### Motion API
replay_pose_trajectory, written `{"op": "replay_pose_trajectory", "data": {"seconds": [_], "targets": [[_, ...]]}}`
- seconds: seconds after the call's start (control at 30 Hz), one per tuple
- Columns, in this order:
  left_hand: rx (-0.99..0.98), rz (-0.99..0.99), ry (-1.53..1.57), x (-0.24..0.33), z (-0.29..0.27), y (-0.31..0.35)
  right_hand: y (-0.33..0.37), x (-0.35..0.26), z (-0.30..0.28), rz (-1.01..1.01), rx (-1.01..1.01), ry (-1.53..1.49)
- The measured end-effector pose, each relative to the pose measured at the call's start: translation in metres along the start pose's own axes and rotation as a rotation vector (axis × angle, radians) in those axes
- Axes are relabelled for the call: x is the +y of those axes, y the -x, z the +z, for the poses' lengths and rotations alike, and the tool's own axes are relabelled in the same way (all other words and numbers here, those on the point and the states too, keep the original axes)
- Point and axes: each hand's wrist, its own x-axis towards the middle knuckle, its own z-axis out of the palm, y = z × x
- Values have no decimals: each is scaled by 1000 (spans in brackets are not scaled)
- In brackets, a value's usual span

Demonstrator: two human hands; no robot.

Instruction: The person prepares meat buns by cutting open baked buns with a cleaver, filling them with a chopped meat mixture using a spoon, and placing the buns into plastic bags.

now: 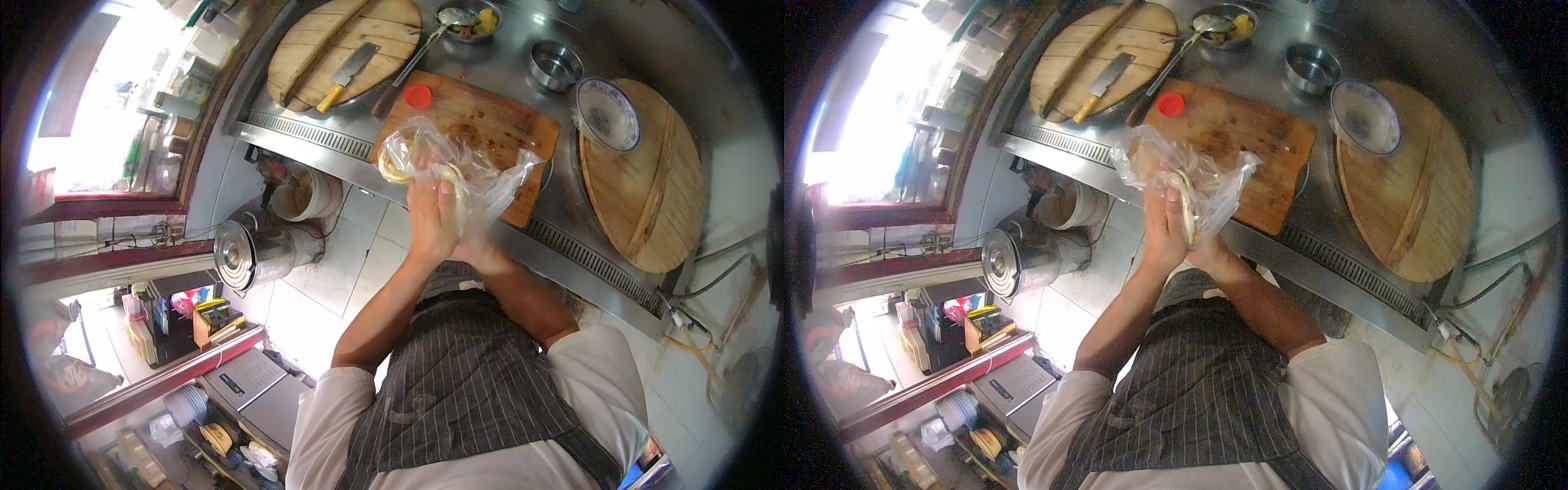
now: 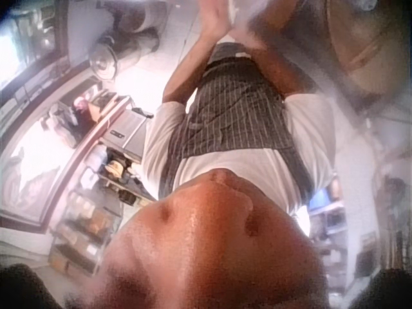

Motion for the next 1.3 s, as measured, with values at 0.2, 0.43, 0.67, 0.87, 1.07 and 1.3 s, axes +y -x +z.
{"op": "replay_pose_trajectory", "data": {"seconds": [0.2,0.43,0.67,0.87,1.07,1.3], "targets": [[-279,-336,365,-57,-12,-21,-9,-14,-21,20,-82,363],[-479,-425,714,-59,-63,-34,-33,-56,-15,344,-208,-516],[-707,-275,557,-47,-75,-30,-61,-70,25,190,-420,619],[-946,-309,604,-43,-88,-33,-61,-80,55,251,-324,612],[-1019,21,580,-68,-86,-34,-72,-68,86,-119,-554,814],[-802,3,277,-11,-111,-20,-79,-83,91,140,-685,354]]}}
